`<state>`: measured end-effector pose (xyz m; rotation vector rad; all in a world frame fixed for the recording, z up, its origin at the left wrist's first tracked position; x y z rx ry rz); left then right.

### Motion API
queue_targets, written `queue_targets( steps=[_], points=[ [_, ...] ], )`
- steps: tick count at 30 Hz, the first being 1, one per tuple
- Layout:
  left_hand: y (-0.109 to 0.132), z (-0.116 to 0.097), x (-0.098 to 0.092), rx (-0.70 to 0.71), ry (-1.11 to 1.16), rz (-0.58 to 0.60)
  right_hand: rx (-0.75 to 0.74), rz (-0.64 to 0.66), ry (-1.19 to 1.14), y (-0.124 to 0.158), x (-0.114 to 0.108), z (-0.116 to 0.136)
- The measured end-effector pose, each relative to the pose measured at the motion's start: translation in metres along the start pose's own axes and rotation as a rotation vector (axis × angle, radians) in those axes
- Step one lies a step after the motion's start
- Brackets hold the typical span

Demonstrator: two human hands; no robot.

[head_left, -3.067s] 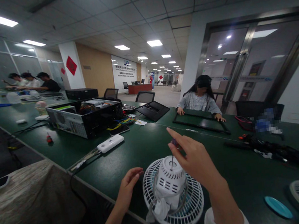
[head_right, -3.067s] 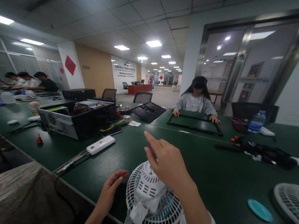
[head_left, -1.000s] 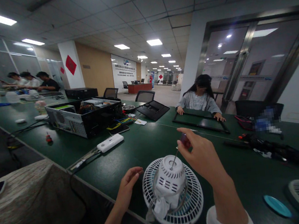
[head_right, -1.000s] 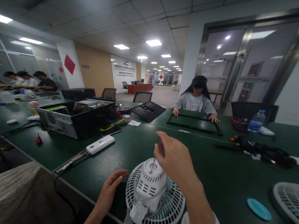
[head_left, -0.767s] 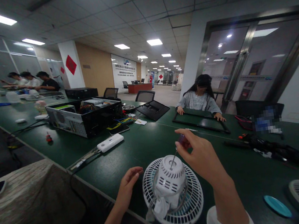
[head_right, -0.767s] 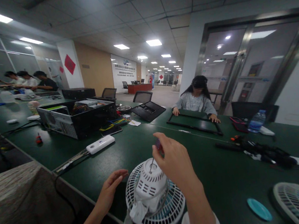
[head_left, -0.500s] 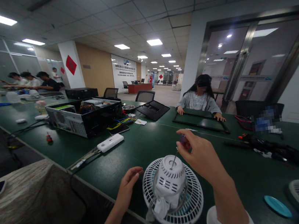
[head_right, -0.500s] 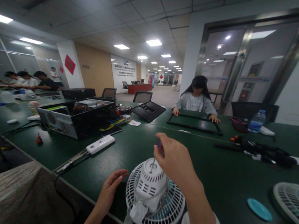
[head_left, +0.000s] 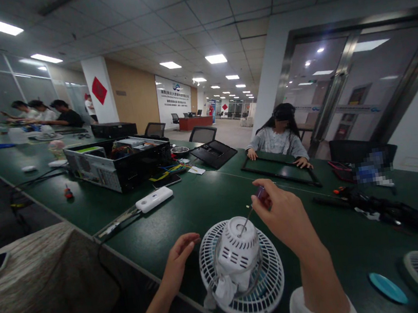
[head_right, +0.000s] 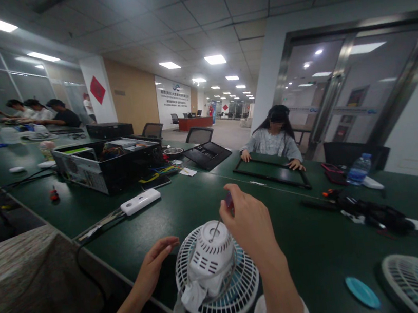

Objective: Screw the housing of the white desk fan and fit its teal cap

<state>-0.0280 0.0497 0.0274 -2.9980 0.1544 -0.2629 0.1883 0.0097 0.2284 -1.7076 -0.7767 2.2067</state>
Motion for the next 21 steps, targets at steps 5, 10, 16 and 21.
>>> queue_targets(
  steps=[5,10,16,21],
  points=[
    [0.000,0.000,0.000,-0.012,-0.005,-0.002,0.034,-0.003,-0.004,-0.001,-0.002,-0.002],
    [0.000,0.002,-0.001,-0.014,0.010,0.002,0.053,-0.027,-0.014,-0.001,-0.004,-0.006],
    [-0.001,0.001,0.000,0.004,0.016,0.000,0.243,0.013,0.033,-0.014,0.012,-0.055],
    [-0.002,0.000,0.000,-0.011,-0.008,-0.009,0.419,0.359,0.075,-0.026,0.072,-0.119]
  ],
)
Point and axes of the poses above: each hand's wrist, its own y-axis away from the middle knuckle, its own x-axis out of the palm, z = x × y, the point moved 4 cm from there along -y, towards the middle knuckle, and after that the axes turned 7 degrees about z, right-handed, at the moved point
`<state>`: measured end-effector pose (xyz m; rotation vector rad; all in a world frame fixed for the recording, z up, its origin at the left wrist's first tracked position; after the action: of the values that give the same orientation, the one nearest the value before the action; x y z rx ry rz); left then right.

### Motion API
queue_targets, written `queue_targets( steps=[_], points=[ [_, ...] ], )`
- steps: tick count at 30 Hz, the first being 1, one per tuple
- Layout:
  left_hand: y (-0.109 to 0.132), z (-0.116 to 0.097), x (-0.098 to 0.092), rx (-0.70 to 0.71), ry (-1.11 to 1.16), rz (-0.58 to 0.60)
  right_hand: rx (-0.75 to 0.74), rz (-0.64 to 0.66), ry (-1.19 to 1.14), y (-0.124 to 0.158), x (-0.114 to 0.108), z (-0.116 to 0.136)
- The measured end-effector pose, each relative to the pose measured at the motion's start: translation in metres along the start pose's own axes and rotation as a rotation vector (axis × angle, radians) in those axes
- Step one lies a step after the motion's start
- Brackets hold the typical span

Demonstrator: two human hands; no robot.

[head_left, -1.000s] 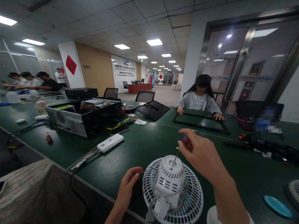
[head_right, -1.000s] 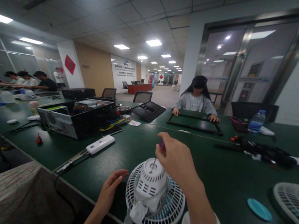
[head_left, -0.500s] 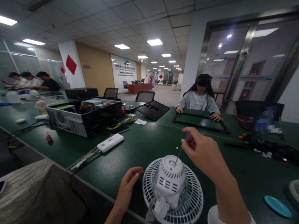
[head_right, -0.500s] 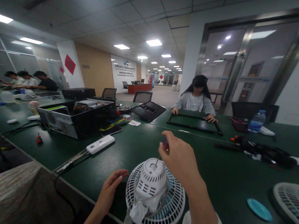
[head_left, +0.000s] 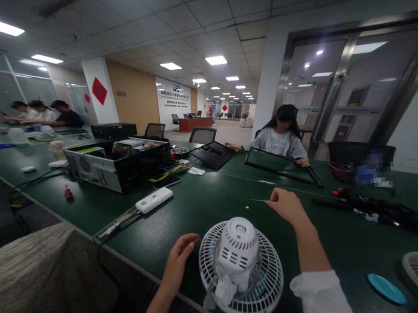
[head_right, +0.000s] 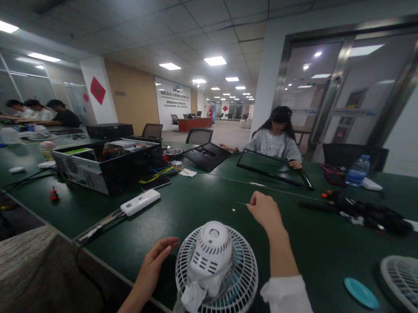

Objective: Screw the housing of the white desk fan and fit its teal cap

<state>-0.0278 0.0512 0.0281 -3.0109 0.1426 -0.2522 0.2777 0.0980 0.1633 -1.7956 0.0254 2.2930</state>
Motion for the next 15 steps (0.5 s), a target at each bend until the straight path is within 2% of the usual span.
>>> queue_targets(
  steps=[4,8,11,15],
  points=[
    [0.000,0.000,0.000,-0.002,0.000,0.004,0.057,0.126,-0.015,-0.023,0.039,-0.023],
    [0.000,0.002,-0.001,0.004,-0.006,0.007,0.095,0.194,-0.035,-0.029,0.063,-0.038],
    [0.000,0.003,-0.001,0.006,0.002,0.008,0.140,0.242,-0.056,-0.030,0.067,-0.057],
    [0.000,0.003,-0.001,0.007,0.005,0.009,0.263,0.252,-0.055,-0.022,0.051,-0.103]
  ],
)
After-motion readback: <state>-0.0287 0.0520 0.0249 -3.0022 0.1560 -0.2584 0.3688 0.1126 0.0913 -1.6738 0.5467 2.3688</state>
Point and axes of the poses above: each hand's wrist, its own y-axis away from the middle knuckle, its own x-axis out of the palm, z = x × y, the point moved 4 cm from there along -y, towards the middle knuckle, and after that the axes turned 7 degrees about z, right-handed, at the moved point
